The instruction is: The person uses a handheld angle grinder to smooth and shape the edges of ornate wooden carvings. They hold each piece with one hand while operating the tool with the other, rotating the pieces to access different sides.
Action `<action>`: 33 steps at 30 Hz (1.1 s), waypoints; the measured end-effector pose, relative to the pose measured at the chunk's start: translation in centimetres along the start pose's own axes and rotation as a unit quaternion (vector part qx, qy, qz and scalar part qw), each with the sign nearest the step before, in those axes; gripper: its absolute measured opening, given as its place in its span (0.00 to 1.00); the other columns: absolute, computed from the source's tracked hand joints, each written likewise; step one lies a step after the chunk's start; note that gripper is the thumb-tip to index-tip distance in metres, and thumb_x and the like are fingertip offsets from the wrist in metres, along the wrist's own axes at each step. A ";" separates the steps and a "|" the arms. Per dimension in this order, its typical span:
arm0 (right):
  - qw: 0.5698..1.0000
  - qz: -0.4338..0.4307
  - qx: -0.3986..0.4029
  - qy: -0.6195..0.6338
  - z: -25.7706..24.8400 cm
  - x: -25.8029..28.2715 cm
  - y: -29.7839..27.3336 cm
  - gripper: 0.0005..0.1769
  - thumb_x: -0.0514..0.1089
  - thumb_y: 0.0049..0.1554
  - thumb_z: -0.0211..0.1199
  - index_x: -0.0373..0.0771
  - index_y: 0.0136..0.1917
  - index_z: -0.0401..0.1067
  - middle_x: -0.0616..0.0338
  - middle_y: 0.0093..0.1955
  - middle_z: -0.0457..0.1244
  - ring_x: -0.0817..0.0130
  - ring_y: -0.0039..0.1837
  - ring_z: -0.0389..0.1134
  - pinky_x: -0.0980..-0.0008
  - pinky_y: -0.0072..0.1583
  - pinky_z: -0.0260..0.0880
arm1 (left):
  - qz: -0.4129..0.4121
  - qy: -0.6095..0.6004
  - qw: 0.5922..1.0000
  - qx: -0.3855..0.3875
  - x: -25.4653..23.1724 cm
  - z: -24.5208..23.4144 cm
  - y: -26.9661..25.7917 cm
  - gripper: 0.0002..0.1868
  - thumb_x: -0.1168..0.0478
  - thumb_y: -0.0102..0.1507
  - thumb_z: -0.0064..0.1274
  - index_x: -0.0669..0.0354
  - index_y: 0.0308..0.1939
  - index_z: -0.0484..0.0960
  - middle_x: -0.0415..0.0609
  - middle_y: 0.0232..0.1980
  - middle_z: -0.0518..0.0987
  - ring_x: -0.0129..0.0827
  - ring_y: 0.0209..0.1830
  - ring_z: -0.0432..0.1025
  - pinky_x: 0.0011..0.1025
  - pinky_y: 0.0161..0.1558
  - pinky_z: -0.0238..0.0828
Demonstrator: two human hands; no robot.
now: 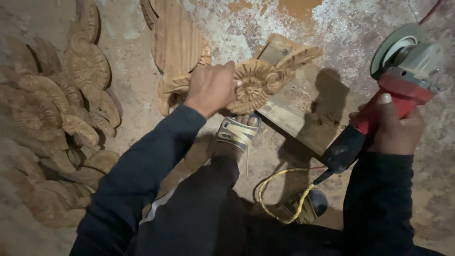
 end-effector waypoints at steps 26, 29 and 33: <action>0.917 0.027 0.124 -0.379 8.6 -5.4 -2.1 0.39 0.52 0.49 0.78 0.29 0.65 0.66 0.39 0.53 0.69 0.50 0.54 0.73 0.57 0.56 0.71 | 0.095 -0.157 0.979 0.091 5.8 6.2 -2.4 0.33 0.62 0.56 0.66 0.44 0.66 0.77 0.54 0.50 0.79 0.52 0.53 0.73 0.45 0.54 0.70; 0.913 -0.012 0.135 -0.385 10.3 -4.3 -2.5 0.41 0.54 0.49 0.77 0.30 0.67 0.65 0.38 0.53 0.69 0.45 0.55 0.72 0.55 0.55 0.71 | 0.081 -0.148 0.980 0.107 6.2 6.6 -2.4 0.33 0.63 0.55 0.65 0.43 0.66 0.77 0.54 0.47 0.78 0.52 0.51 0.73 0.45 0.53 0.70; 0.904 -0.013 0.128 -0.407 10.7 -4.0 -2.1 0.41 0.56 0.49 0.77 0.31 0.66 0.66 0.36 0.53 0.68 0.41 0.55 0.71 0.52 0.55 0.70 | 0.075 -0.129 0.983 0.107 6.2 6.3 -2.2 0.37 0.65 0.52 0.64 0.43 0.66 0.77 0.55 0.43 0.76 0.54 0.49 0.72 0.46 0.51 0.69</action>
Point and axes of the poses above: each hand's wrist, its own y-axis towards the middle knuckle, its own z-axis out of the palm, x = y × z, the point moved 9 cm from there along y, towards the middle knuckle
